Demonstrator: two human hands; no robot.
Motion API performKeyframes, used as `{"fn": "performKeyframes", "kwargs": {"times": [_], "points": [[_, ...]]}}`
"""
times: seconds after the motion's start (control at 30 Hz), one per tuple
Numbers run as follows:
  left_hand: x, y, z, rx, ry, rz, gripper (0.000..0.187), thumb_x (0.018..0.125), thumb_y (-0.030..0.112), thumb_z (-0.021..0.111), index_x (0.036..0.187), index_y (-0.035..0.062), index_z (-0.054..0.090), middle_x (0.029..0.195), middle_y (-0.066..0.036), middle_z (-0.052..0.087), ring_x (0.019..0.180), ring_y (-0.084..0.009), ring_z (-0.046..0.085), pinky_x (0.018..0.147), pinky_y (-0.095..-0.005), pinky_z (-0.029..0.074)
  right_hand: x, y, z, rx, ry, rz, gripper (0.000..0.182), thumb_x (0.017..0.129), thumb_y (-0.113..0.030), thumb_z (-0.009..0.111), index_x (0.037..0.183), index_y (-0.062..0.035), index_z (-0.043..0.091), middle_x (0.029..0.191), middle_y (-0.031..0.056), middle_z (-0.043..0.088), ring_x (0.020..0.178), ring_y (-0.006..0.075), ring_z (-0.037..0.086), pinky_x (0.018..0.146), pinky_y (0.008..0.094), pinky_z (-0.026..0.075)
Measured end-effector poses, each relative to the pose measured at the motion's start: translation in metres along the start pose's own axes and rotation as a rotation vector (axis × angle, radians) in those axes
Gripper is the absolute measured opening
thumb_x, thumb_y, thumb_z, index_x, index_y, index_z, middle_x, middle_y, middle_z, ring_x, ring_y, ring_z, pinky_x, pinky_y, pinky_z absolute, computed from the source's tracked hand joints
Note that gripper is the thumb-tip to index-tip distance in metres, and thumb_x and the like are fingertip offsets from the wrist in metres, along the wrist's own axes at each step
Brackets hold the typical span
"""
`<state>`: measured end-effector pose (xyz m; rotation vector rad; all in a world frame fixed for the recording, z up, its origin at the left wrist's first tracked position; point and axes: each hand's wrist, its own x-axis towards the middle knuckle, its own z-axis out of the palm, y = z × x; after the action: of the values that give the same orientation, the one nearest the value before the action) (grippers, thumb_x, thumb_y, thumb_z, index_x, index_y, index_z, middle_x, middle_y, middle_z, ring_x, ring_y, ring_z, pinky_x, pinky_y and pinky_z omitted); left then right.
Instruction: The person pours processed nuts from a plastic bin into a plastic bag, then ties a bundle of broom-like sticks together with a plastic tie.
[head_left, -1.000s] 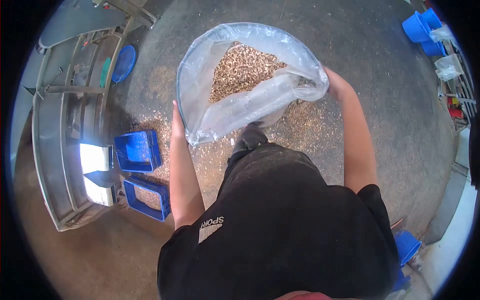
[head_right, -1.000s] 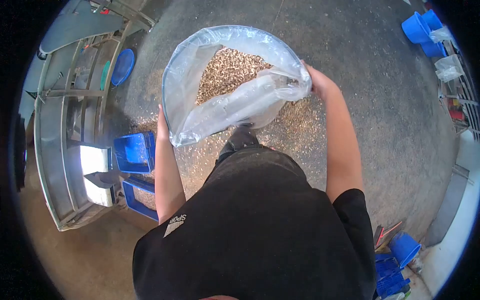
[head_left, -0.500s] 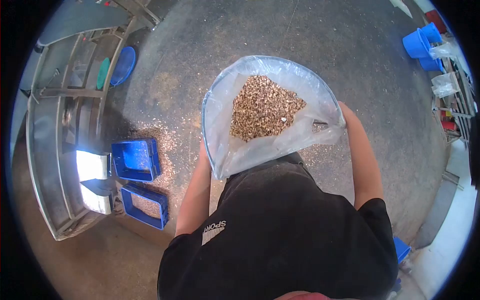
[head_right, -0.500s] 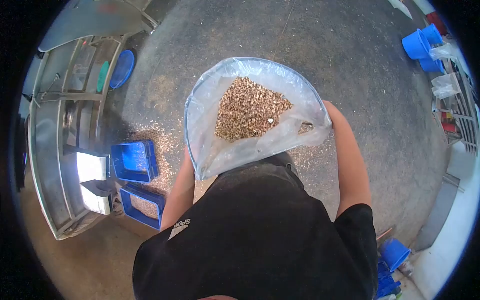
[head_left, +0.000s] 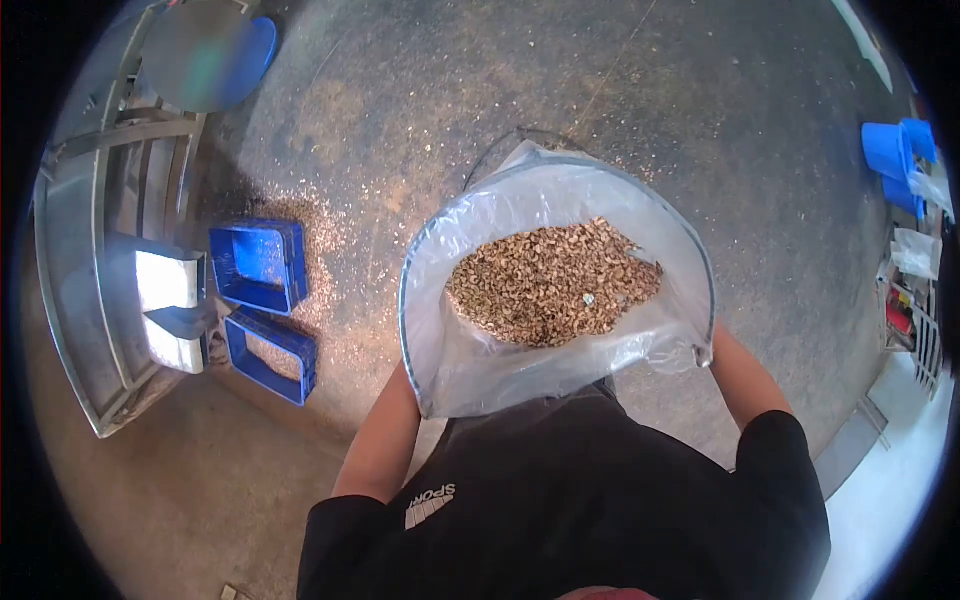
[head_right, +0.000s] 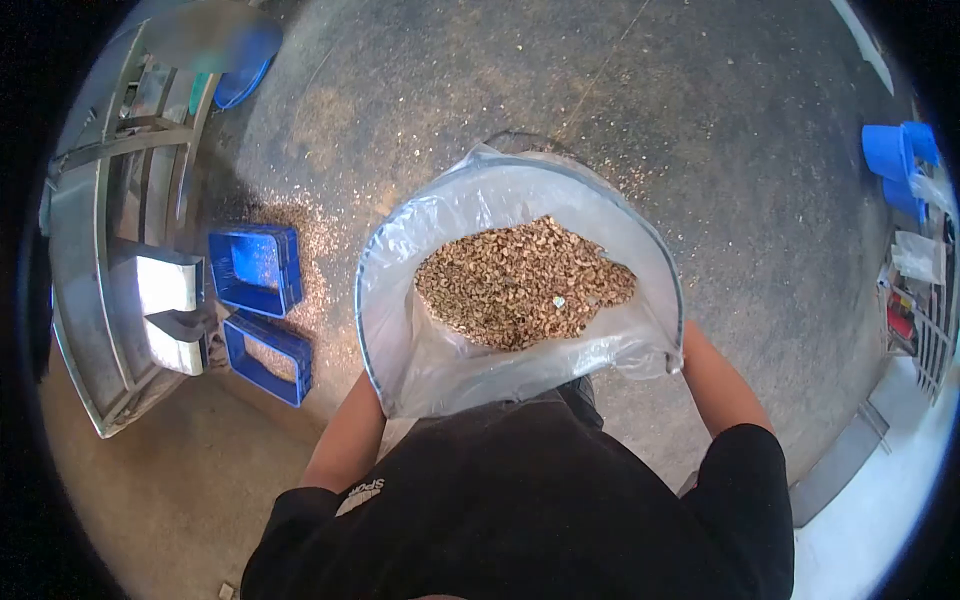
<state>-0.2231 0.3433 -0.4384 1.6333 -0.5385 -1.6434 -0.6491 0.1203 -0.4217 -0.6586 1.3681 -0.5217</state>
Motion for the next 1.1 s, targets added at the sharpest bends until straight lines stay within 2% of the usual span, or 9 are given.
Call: {"fn": "performKeyframes", "kwargs": {"times": [0.3, 0.43, 0.53, 0.67, 0.8, 0.87, 0.9, 1.03, 1.1], "points": [[0.012, -0.011, 0.010, 0.231, 0.022, -0.021, 0.047, 0.093, 0.032, 0.057, 0.129, 0.0020, 0.055, 0.114, -0.015, 0.064, 0.101, -0.0275, 0.063, 0.090, -0.0384, 0.052, 0.018, -0.001, -0.008, -0.147, 0.080, -0.021, 0.049, 0.099, -0.041, 0.047, 0.103, 0.0032, 0.069, 0.099, 0.0163, 0.070, 0.091, 0.0271, 0.067, 0.082, 0.0416, 0.051], [0.023, -0.007, 0.010, 0.323, -0.018, -0.017, 0.046, 0.093, 0.031, 0.057, 0.129, 0.0019, 0.056, 0.113, -0.015, 0.064, 0.101, -0.0277, 0.063, 0.090, -0.0389, 0.052, 0.043, -0.003, 0.000, -0.339, 0.247, -0.004, 0.052, 0.100, -0.043, 0.045, 0.103, 0.0032, 0.069, 0.098, 0.0166, 0.070, 0.091, 0.0277, 0.067, 0.082, 0.0423, 0.051], [0.023, -0.011, 0.005, 0.402, -0.056, -0.008, 0.046, 0.093, 0.031, 0.057, 0.128, 0.0019, 0.056, 0.112, -0.015, 0.064, 0.101, -0.0279, 0.064, 0.090, -0.0392, 0.052, -0.028, -0.040, 0.014, -0.402, 0.372, -0.033, 0.063, 0.102, -0.051, 0.033, 0.101, 0.0016, 0.068, 0.099, 0.0171, 0.069, 0.097, 0.0303, 0.065, 0.087, 0.0429, 0.047], [0.034, 0.009, -0.020, 0.523, -0.112, -0.013, 0.045, 0.093, 0.031, 0.057, 0.127, 0.0018, 0.056, 0.111, -0.016, 0.064, 0.101, -0.0281, 0.064, 0.089, -0.0397, 0.052, -0.080, 0.029, -0.030, -0.621, 0.436, -0.279, 0.061, 0.101, -0.050, 0.032, 0.113, 0.0002, 0.065, 0.113, 0.0206, 0.067, 0.112, 0.0353, 0.061, 0.097, 0.0408, 0.044], [0.039, 0.020, -0.040, 0.637, -0.149, -0.047, 0.045, 0.093, 0.031, 0.057, 0.127, 0.0016, 0.057, 0.111, -0.016, 0.065, 0.100, -0.0283, 0.064, 0.089, -0.0401, 0.053, -0.156, 0.155, -0.074, -0.541, 0.634, 0.283, 0.065, 0.100, -0.053, 0.030, 0.126, -0.0014, 0.059, 0.130, 0.0213, 0.059, 0.125, 0.0381, 0.051, 0.106, 0.0421, 0.037], [0.036, 0.020, -0.050, 0.688, -0.156, -0.063, 0.045, 0.093, 0.031, 0.057, 0.127, 0.0016, 0.057, 0.110, -0.016, 0.065, 0.100, -0.0285, 0.064, 0.088, -0.0404, 0.053, -0.174, 0.270, -0.107, -0.660, 0.629, 0.511, 0.069, 0.098, -0.058, 0.027, 0.130, -0.0057, 0.058, 0.139, 0.0213, 0.052, 0.132, 0.0376, 0.045, 0.110, 0.0468, 0.033], [0.039, 0.022, -0.050, 0.724, -0.171, -0.062, 0.044, 0.093, 0.031, 0.057, 0.126, 0.0016, 0.057, 0.110, -0.016, 0.065, 0.100, -0.0285, 0.064, 0.088, -0.0405, 0.053, -0.190, 0.271, -0.096, -0.634, 0.636, 0.516, 0.069, 0.098, -0.058, 0.027, 0.130, -0.0057, 0.058, 0.139, 0.0213, 0.052, 0.132, 0.0376, 0.045, 0.110, 0.0468, 0.033], [0.036, 0.021, -0.038, 0.797, -0.165, -0.096, 0.044, 0.093, 0.030, 0.057, 0.126, 0.0015, 0.058, 0.109, -0.016, 0.065, 0.100, -0.0288, 0.064, 0.088, -0.0409, 0.053, -0.289, 0.248, -0.077, -0.425, 0.482, 0.932, 0.070, 0.098, -0.059, 0.025, 0.126, -0.0074, 0.062, 0.138, 0.0195, 0.053, 0.132, 0.0356, 0.046, 0.108, 0.0489, 0.035], [0.037, 0.019, -0.018, 0.845, -0.176, -0.106, 0.044, 0.093, 0.030, 0.057, 0.126, 0.0014, 0.058, 0.109, -0.016, 0.065, 0.100, -0.0289, 0.064, 0.087, -0.0412, 0.053, -0.280, 0.298, -0.110, -0.370, 0.498, 0.839, 0.069, 0.098, -0.060, 0.025, 0.123, -0.0075, 0.064, 0.134, 0.0187, 0.056, 0.129, 0.0356, 0.049, 0.105, 0.0488, 0.037]]}}
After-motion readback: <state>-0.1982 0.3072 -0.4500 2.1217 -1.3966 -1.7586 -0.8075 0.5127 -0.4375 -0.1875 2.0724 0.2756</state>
